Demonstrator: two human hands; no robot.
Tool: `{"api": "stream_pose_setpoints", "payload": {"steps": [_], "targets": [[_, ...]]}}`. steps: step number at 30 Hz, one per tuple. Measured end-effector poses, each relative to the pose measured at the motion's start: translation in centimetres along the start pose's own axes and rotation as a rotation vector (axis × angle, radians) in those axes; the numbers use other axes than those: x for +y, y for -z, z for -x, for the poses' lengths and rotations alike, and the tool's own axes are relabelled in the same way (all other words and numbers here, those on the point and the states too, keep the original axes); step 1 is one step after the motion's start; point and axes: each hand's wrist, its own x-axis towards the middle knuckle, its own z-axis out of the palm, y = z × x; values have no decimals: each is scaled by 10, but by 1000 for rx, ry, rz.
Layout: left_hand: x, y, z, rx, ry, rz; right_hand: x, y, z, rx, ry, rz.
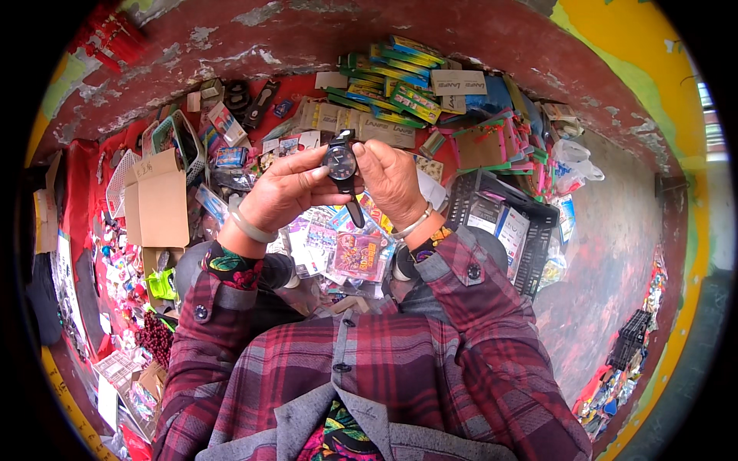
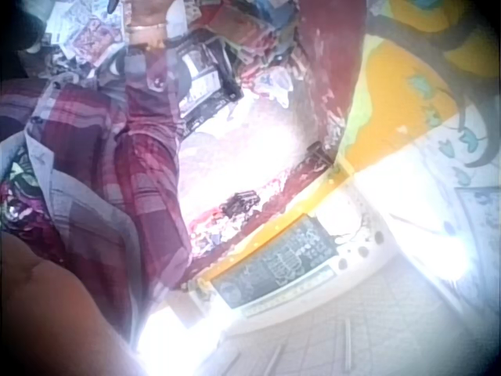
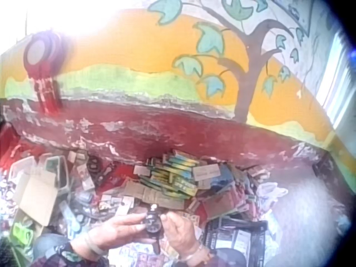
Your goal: The person opens a small rectangular box and removes a wristwatch. They hold the watch with both hands, turning it over to view the face and the back, and manipulating the strap and crown. The person continues to handle the watch, examining its details closely.
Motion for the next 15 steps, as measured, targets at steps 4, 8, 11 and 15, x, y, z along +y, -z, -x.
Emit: {"api": "stream_pose_setpoints", "payload": {"steps": [4,8,11,15], "targets": [[4,-2,-2,-24,-21,44,9,4,-1,-32,-20,33],[5,-1,-1,0,-30,76,0,0,-4,39,168,163],[5,1,-1,-9,-19,70,-2,-1,-4,34,227,239],[2,0,-2,2,-4,51,0,1,-2,31,219,266]]}}
